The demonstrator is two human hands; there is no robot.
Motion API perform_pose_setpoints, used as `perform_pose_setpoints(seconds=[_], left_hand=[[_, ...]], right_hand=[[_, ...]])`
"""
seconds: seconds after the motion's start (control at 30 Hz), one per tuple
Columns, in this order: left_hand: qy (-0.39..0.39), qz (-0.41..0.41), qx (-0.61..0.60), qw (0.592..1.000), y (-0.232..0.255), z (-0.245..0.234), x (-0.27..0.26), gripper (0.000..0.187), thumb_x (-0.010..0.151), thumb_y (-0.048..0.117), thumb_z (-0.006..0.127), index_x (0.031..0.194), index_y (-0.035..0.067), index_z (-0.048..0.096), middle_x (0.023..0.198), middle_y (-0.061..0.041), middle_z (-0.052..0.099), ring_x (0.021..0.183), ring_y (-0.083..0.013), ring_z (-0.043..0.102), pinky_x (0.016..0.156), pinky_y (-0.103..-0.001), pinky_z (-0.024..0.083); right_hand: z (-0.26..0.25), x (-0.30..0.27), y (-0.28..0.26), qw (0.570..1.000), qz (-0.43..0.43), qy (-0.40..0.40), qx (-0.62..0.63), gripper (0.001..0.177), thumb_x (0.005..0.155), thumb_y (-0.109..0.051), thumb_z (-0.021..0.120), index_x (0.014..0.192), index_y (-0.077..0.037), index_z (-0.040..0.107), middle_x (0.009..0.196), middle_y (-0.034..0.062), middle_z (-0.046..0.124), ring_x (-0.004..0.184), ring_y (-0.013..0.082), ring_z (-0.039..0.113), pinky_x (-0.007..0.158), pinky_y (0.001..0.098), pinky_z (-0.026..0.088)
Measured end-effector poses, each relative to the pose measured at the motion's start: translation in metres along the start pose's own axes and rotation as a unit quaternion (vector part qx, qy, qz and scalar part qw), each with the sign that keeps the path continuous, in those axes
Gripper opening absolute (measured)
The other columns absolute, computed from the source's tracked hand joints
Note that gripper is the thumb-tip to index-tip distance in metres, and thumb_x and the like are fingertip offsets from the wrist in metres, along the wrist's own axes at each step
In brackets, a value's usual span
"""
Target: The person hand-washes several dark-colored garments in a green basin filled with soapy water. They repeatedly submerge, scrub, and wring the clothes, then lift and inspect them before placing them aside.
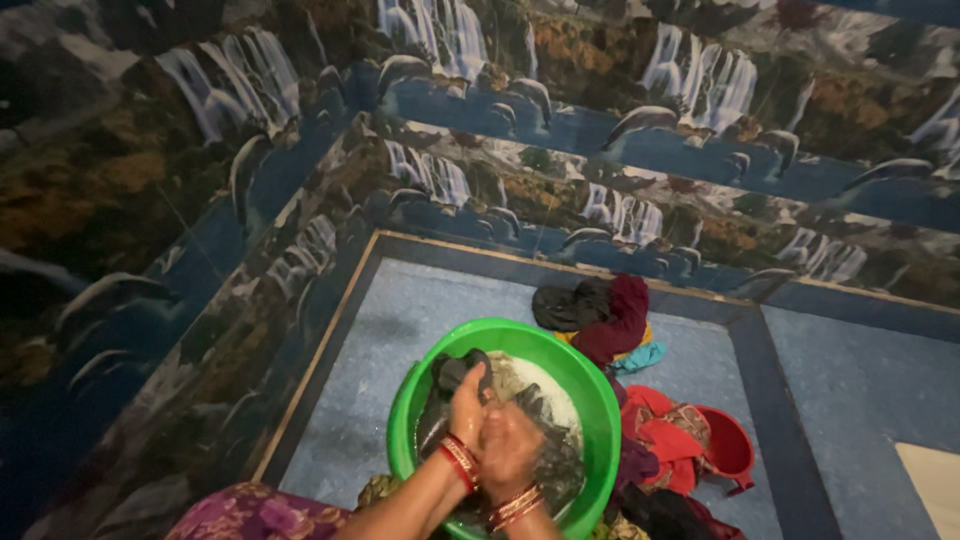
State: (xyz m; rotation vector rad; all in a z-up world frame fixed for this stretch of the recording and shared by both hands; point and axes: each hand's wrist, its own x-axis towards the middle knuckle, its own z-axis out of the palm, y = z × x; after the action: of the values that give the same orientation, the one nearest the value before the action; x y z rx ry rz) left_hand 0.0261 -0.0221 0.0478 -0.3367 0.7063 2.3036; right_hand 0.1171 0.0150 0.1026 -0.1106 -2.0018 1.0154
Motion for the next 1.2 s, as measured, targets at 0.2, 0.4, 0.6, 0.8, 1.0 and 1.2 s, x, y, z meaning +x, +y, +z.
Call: perform_pose_setpoints(seconds=[0.2, 0.4, 0.6, 0.8, 1.0, 1.2], left_hand=[[0.069, 0.024, 0.141, 0.987, -0.015, 0.035, -0.027, 0.023, 0.090, 0.035, 0.077, 0.082, 0.017, 0.067, 0.073, 0.002, 0.060, 0.067, -0.0139, 0.054, 0.061, -0.031, 0.042], [-0.017, 0.018, 0.041, 0.999, 0.022, 0.040, -0.037, 0.017, 0.086, 0.022, 0.072, 0.099, 0.011, 0.073, 0.098, -0.005, 0.075, 0.093, -0.0207, 0.070, 0.087, -0.036, 0.056], [-0.051, -0.014, 0.030, 0.998, 0.033, 0.044, -0.030, 0.037, 0.089, 0.032, 0.073, 0.108, 0.000, 0.072, 0.108, -0.015, 0.074, 0.096, -0.0273, 0.070, 0.086, -0.040, 0.058], [-0.015, 0.083, -0.047, 0.995, 0.053, 0.051, -0.009, 0.030, 0.093, 0.027, 0.070, 0.114, 0.005, 0.065, 0.111, -0.014, 0.073, 0.102, -0.0305, 0.071, 0.084, -0.049, 0.058], [-0.027, 0.140, -0.101, 0.985, 0.049, 0.048, -0.009, 0.026, 0.090, 0.022, 0.069, 0.114, 0.016, 0.062, 0.107, -0.010, 0.072, 0.100, -0.0306, 0.071, 0.087, -0.049, 0.058], [-0.023, 0.056, -0.128, 0.990, 0.022, 0.037, 0.003, 0.021, 0.092, 0.026, 0.071, 0.107, 0.011, 0.068, 0.091, -0.009, 0.070, 0.085, -0.0283, 0.070, 0.084, -0.046, 0.057]], right_hand=[[-0.008, 0.013, 0.086, 0.972, 0.212, 0.103, 0.019, 0.040, 0.105, -0.029, 0.048, 0.080, -0.002, 0.065, 0.067, 0.0129, 0.065, 0.060, 0.0216, 0.059, 0.058, 0.0413, 0.046], [-0.010, 0.026, 0.090, 0.727, 0.496, 0.121, 0.460, 0.031, 0.101, -0.033, 0.054, 0.094, -0.004, 0.064, 0.097, 0.0085, 0.073, 0.091, 0.0195, 0.067, 0.084, 0.0346, 0.053], [-0.032, 0.037, 0.057, 0.699, 0.503, -0.089, 0.501, 0.048, 0.075, 0.006, 0.064, 0.122, -0.002, 0.064, 0.114, 0.0097, 0.071, 0.101, 0.0227, 0.069, 0.092, 0.0359, 0.055], [-0.029, 0.033, 0.065, 0.677, 0.549, -0.150, 0.467, 0.052, 0.075, 0.008, 0.062, 0.126, -0.002, 0.060, 0.117, 0.0131, 0.069, 0.101, 0.0268, 0.068, 0.084, 0.0429, 0.056], [-0.019, 0.023, 0.090, 0.764, 0.456, 0.060, 0.453, 0.057, 0.074, 0.010, 0.061, 0.131, 0.005, 0.065, 0.110, 0.0130, 0.061, 0.100, 0.0271, 0.064, 0.089, 0.0388, 0.056], [-0.025, 0.034, 0.062, 0.690, 0.588, 0.118, 0.404, 0.032, 0.092, -0.026, 0.051, 0.121, -0.019, 0.064, 0.115, -0.0007, 0.068, 0.103, 0.0227, 0.064, 0.080, 0.0509, 0.051]])
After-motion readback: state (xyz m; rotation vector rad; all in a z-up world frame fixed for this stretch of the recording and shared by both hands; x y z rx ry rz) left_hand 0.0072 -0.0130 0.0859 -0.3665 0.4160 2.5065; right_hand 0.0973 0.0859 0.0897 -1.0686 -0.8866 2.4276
